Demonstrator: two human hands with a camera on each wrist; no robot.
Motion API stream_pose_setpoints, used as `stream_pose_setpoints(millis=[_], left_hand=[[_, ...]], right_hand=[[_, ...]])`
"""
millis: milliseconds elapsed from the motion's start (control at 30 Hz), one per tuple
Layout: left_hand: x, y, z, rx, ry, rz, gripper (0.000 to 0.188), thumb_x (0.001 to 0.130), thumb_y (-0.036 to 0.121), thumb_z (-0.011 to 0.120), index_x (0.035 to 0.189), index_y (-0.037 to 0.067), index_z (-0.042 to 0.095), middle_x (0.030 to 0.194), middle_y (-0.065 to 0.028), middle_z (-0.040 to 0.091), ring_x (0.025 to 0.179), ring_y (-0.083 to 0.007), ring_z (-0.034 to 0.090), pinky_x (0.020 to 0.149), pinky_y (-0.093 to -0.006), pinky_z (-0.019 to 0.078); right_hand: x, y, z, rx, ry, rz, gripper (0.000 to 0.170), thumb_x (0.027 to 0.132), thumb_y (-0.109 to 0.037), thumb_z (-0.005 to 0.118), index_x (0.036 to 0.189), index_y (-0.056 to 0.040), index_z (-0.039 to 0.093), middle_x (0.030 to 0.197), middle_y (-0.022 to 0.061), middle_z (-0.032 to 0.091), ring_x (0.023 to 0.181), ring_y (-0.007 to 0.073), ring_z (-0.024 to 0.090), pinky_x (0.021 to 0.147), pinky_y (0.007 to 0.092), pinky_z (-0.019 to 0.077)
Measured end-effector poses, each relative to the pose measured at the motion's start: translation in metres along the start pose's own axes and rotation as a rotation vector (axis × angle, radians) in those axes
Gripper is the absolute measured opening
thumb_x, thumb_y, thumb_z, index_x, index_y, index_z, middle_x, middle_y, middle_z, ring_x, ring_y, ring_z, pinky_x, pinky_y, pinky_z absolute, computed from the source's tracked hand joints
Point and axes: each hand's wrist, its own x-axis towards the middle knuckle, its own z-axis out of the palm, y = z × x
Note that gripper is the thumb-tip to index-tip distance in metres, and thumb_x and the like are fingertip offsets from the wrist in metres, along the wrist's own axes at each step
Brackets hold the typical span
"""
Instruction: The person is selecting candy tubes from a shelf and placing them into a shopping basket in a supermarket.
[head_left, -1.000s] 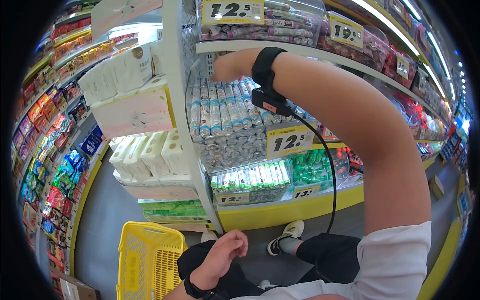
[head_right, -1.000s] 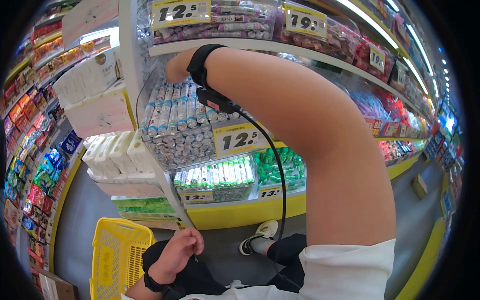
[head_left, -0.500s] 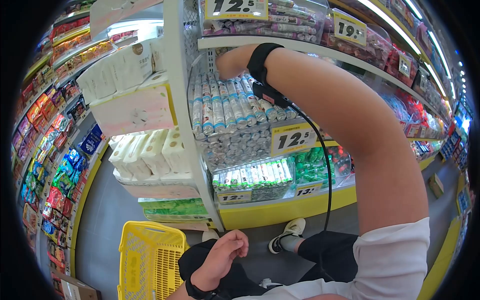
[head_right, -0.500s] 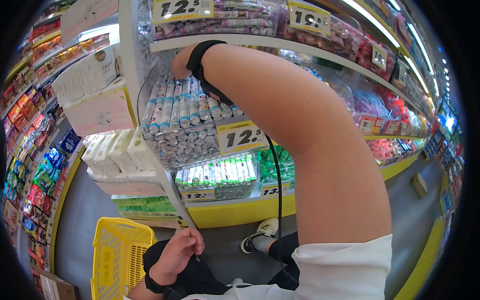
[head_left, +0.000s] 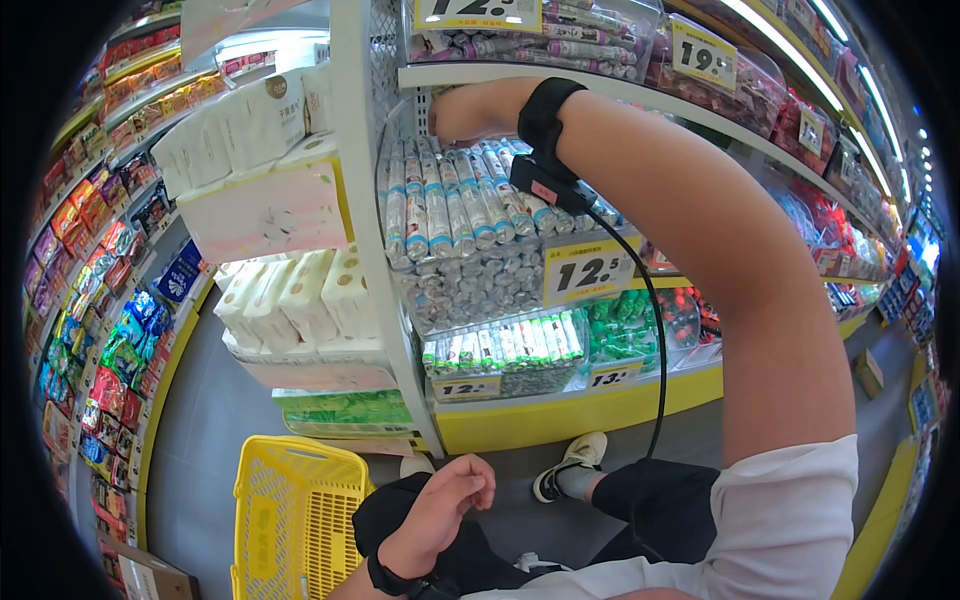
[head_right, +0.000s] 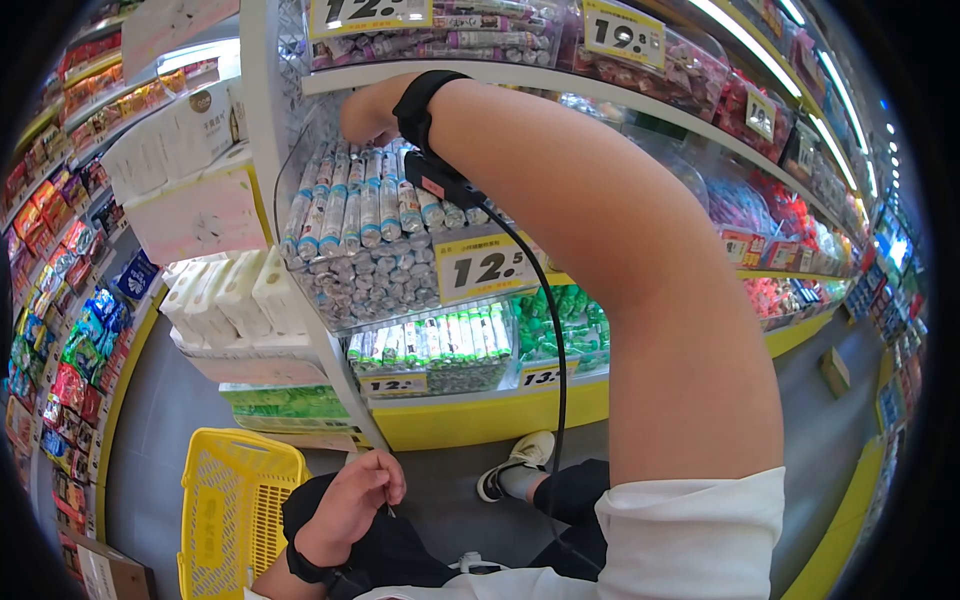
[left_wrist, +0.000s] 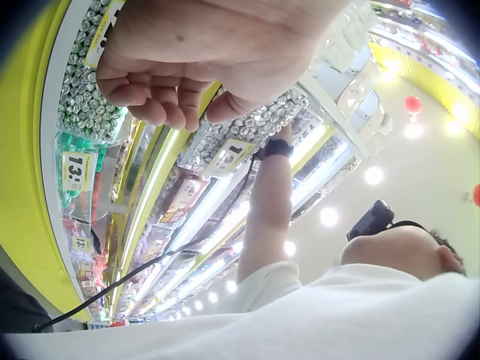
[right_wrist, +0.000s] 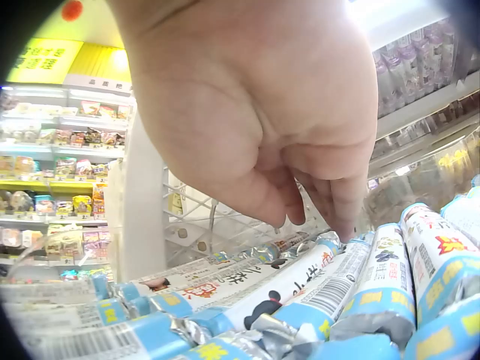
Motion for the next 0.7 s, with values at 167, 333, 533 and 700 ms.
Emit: stream_pose_setpoints(millis=[167,333,533,700], left_hand=[[0.001,0.000,0.001,-0.002,0.007,-0.005,0.015,0.088,0.017,0.050,0.087,0.002,0.053,0.078,-0.0052,0.053,0.074,-0.0146,0.049,0.068,-0.0252,0.0397],[0.000,-0.001,-0.002,-0.007,-0.014,0.006,0.014,0.089,0.017,0.049,0.089,0.004,0.055,0.079,-0.0027,0.053,0.075,-0.0120,0.049,0.070,-0.0243,0.0380],[0.002,-0.001,-0.002,0.001,0.000,0.043,0.014,0.089,0.017,0.048,0.090,0.005,0.055,0.079,-0.0018,0.053,0.075,-0.0109,0.049,0.070,-0.0242,0.0369],[-0.002,0.000,-0.004,0.011,0.043,0.125,0.015,0.089,0.018,0.048,0.090,0.004,0.054,0.079,-0.0026,0.053,0.074,-0.0114,0.050,0.070,-0.0239,0.0376]], right_hand=[[-0.009,-0.003,0.001,0.133,0.033,0.028,0.024,0.081,-0.010,0.054,0.092,0.0070,0.065,0.092,0.0161,0.068,0.078,0.0246,0.066,0.068,0.0389,0.0515],[-0.018,-0.007,-0.003,0.137,0.003,0.059,0.027,0.079,-0.015,0.052,0.095,0.0044,0.063,0.085,0.0133,0.065,0.070,0.0239,0.058,0.066,0.0393,0.0465],[-0.053,-0.032,-0.025,0.010,0.047,0.056,0.037,0.083,-0.021,0.052,0.115,-0.0033,0.060,0.104,0.0120,0.064,0.093,0.0258,0.060,0.082,0.0366,0.0459],[-0.100,-0.041,-0.024,0.089,0.289,-0.048,0.030,0.089,-0.020,0.048,0.110,-0.0026,0.060,0.104,0.0143,0.064,0.097,0.0302,0.060,0.086,0.0395,0.0462]])
